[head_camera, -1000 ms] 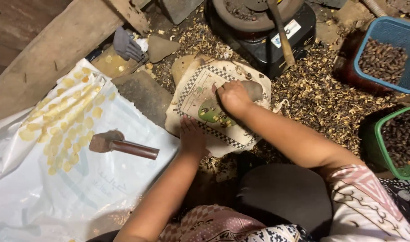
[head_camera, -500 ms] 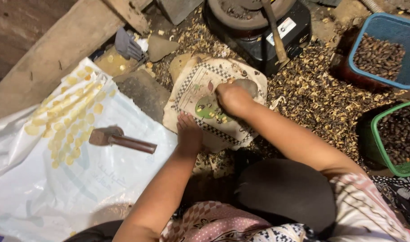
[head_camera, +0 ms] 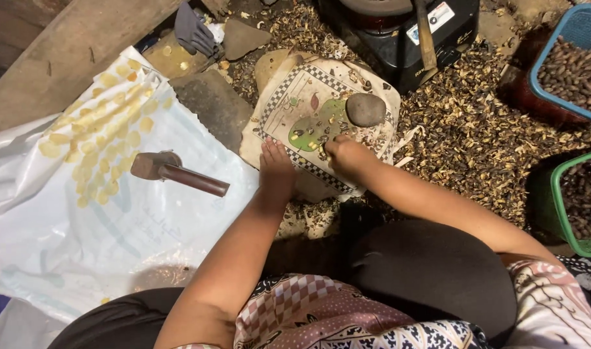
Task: The person flattens small yellow dough pieces on a white sheet using a hammer. They then grind green ingredients on a patterned cloth using a stone pestle and mortar. The person also stirs dark beans in a pan over a gas stove using a slotted spoon.
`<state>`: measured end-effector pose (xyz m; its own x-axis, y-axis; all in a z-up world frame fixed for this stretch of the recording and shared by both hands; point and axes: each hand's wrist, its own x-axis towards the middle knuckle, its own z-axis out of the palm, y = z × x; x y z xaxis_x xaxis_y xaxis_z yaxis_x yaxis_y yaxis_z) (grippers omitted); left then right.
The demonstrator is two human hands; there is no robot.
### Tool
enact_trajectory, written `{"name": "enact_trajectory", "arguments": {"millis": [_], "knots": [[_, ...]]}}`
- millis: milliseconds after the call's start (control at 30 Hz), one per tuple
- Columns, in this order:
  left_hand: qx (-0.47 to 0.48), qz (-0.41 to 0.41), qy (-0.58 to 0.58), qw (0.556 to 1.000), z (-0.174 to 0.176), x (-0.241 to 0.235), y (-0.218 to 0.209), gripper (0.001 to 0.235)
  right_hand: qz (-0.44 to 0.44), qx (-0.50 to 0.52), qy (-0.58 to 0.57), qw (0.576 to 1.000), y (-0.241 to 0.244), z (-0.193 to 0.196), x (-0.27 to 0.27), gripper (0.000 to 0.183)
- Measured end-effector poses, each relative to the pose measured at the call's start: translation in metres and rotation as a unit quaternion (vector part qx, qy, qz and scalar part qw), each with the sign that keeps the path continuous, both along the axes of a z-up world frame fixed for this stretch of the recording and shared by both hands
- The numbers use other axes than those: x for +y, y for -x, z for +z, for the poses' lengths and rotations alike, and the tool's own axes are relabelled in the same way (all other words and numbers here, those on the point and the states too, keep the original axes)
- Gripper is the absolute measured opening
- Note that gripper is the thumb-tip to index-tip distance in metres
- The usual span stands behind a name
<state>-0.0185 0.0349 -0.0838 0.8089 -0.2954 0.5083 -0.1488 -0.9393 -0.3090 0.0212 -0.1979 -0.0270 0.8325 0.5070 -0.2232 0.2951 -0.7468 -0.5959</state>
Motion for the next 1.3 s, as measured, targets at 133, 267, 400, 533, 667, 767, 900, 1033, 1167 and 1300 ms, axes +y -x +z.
{"name": "enact_trajectory", "arguments": {"millis": [133, 267, 400, 533, 667, 767, 900, 1033, 1167, 1300], "knots": [[0.014, -0.005, -0.013, 1.0, 0.012, -0.001, 0.003, 0.041, 0.017, 0.039, 0.002, 0.999, 0.004, -0.003, -0.006, 0.019], [0.056, -0.004, -0.019, 0.998, 0.018, 0.001, 0.008, 0.045, -0.088, 0.113, -0.061, 0.988, -0.002, 0.013, -0.009, 0.017], [0.08, -0.003, -0.021, 0.997, 0.006, 0.007, 0.004, 0.047, -0.08, 0.065, -0.157, 0.982, -0.016, 0.05, 0.004, 0.015], [0.106, -0.002, -0.013, 0.994, 0.008, 0.008, 0.005, 0.051, -0.016, 0.002, -0.114, 0.993, -0.013, 0.043, 0.01, 0.015], [0.177, 0.016, 0.002, 0.984, 0.017, 0.003, 0.01, 0.06, 0.007, -0.024, -0.027, 0.999, -0.011, 0.01, 0.005, 0.011], [0.181, 0.023, 0.003, 0.983, 0.02, 0.001, 0.009, 0.06, -0.029, -0.005, -0.052, 0.998, -0.014, 0.019, 0.004, 0.015], [0.125, 0.012, -0.022, 0.992, 0.014, 0.004, 0.012, 0.055, -0.046, 0.041, -0.133, 0.989, -0.021, 0.066, 0.018, 0.016], [0.128, 0.0, -0.004, 0.992, 0.003, 0.011, 0.008, 0.059, -0.01, -0.007, -0.058, 0.998, -0.035, 0.024, 0.041, 0.018], [0.079, -0.008, -0.026, 0.997, 0.002, 0.012, 0.008, 0.054, -0.008, 0.007, -0.064, 0.998, -0.03, 0.043, 0.037, 0.016], [0.052, -0.005, -0.015, 0.999, 0.01, 0.006, 0.006, 0.051, -0.116, 0.218, -0.192, 0.95, -0.051, 0.028, 0.011, 0.01]]}}
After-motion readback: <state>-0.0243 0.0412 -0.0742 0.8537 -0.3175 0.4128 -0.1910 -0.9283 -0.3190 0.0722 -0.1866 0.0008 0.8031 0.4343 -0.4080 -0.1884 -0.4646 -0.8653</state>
